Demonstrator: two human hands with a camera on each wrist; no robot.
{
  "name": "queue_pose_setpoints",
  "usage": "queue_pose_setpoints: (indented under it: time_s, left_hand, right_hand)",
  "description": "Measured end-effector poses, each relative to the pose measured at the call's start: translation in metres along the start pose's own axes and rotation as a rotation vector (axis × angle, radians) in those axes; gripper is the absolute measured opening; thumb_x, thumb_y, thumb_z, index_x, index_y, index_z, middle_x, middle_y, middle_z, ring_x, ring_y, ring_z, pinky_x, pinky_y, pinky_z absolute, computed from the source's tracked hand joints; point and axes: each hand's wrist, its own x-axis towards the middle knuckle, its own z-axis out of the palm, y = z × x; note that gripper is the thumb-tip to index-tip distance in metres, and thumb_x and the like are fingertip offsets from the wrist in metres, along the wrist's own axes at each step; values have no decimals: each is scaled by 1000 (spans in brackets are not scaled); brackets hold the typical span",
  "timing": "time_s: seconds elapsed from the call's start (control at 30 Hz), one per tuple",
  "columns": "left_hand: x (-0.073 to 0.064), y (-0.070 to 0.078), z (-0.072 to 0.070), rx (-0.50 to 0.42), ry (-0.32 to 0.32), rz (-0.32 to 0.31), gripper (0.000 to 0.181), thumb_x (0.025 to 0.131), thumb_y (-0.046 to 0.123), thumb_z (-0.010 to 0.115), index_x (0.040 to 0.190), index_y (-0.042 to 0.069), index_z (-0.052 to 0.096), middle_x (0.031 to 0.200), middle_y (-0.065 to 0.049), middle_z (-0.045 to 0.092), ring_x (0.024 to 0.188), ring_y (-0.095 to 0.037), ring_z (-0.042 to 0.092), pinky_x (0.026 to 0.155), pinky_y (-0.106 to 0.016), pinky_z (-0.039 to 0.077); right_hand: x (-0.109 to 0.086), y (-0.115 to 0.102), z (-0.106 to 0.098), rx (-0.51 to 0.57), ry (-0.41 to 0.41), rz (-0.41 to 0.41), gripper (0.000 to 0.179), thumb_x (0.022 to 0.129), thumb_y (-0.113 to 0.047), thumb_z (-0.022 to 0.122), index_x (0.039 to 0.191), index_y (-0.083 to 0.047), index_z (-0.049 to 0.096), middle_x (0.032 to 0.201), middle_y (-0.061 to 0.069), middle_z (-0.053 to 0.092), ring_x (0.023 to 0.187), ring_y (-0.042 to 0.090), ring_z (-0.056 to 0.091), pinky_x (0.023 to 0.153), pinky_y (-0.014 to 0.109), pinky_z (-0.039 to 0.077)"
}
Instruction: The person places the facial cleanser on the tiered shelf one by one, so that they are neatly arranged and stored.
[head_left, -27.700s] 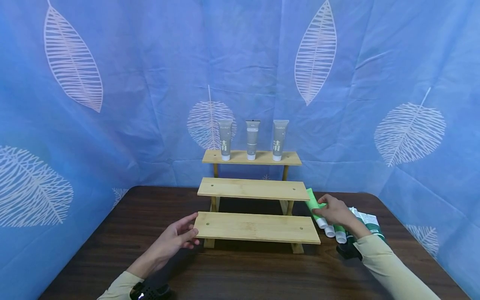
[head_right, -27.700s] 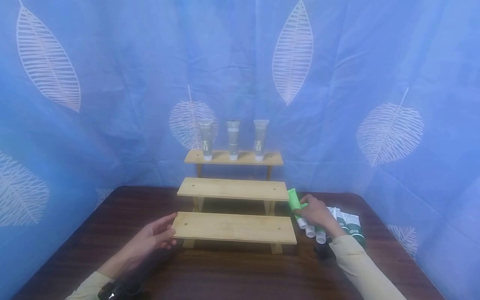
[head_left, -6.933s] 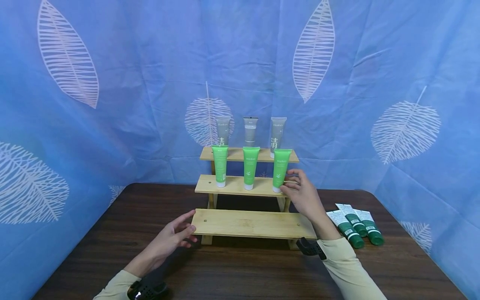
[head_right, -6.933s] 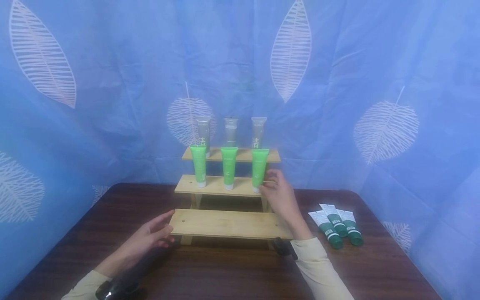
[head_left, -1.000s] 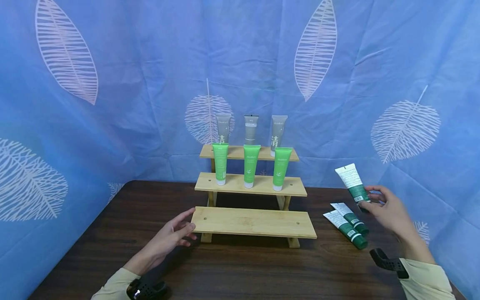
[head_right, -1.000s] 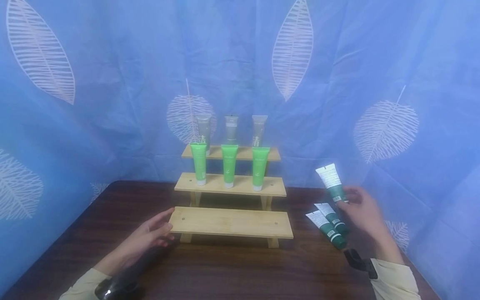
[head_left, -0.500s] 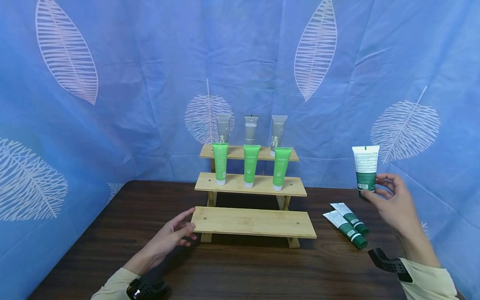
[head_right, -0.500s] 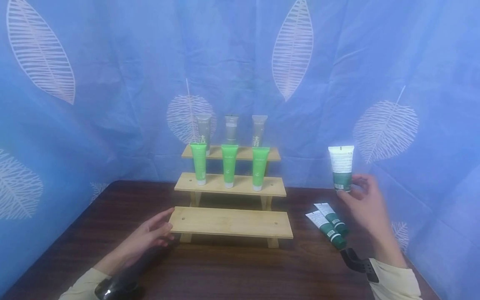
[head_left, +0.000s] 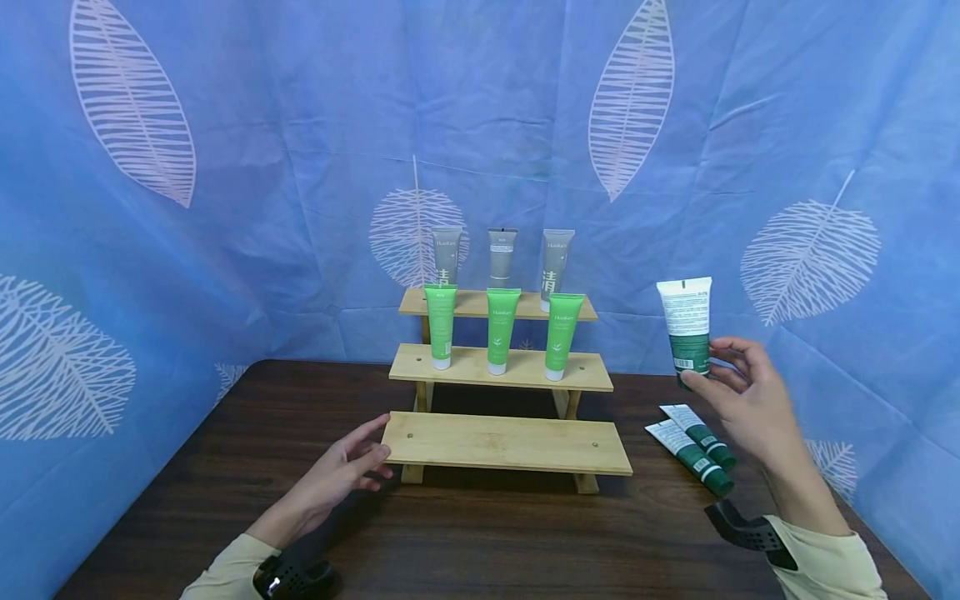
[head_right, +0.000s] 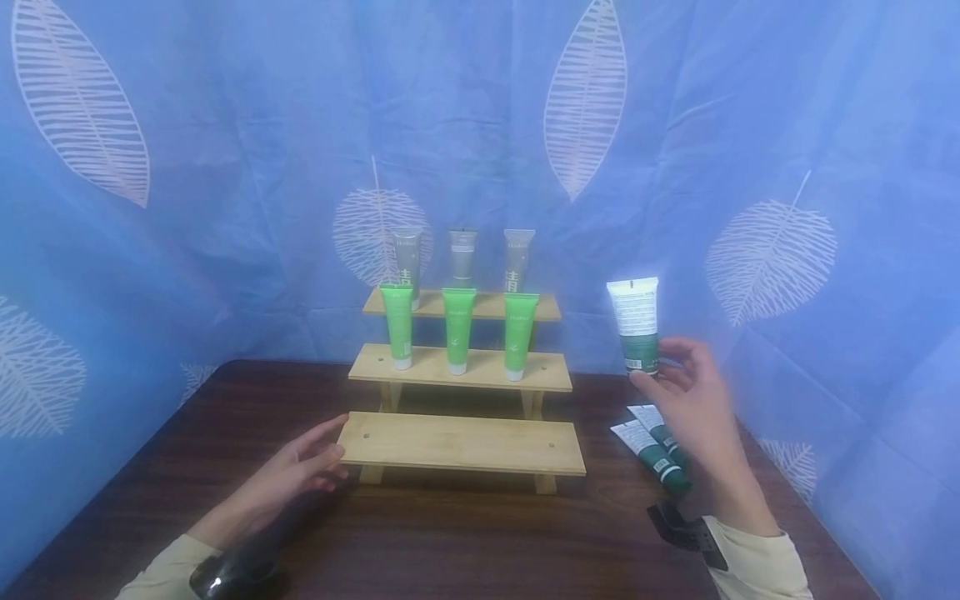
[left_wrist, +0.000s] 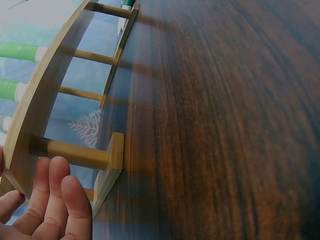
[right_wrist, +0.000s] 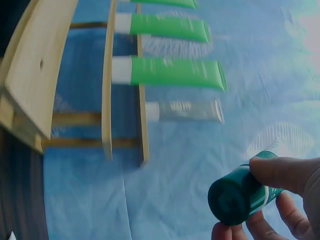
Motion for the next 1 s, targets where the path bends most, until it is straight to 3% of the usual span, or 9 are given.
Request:
queue_pose_setpoints:
  time_s: [0.1,0.2,0.33,0.4,0.7,1.0]
  left_hand:
    - [0,0,0,1,0,1,70,104,33,61,162,12,28,124,-16,63,98,-24,65,82,-37,54]
    - [0,0,0,0,3,1,70,104,32,61,162,12,28,123,-16,63,98,-24,65,82,-37,54]
    - [-1,1,0,-3,8,-5,68,104,31,61,162,12,29,122,-16,63,98,-23,65,81,-37,54]
    - [-1,1,1,-6,11,-10,68,104,31,61,161,12,29,122,-16,63,97,-23,65,81,-37,54]
    - [0,1,2,-8,20,-17,67,104,28,61,161,13,30,123,-17,62,97,-24,64,80,-37,55]
    - [-1,2,3,-3,28,-24,67,104,29,62,161,13,30,123,-16,63,97,-25,65,80,-37,55]
  right_hand:
    - [-3,-9,14,-6,-39,-1,54,99,-20,70,142,-9,40,137,7,50,102,-12,54,77,9,50]
    - [-6,-18,29,-15,-83,7,63,99,-25,69,147,-4,34,142,19,49,111,4,59,79,10,50]
    - [-9,-28,48,-10,-122,11,65,98,-24,71,147,-4,34,142,21,51,122,32,59,80,12,50]
    - [-10,-32,58,7,-139,15,64,98,-22,71,146,-3,34,141,22,51,124,38,58,82,15,51]
    - [-15,-48,98,92,-199,34,61,95,-14,73,141,-2,35,141,23,53,124,38,61,93,40,56]
    - [-21,-58,140,211,-267,44,60,90,-2,75,138,-4,38,136,19,55,120,33,63,92,35,56]
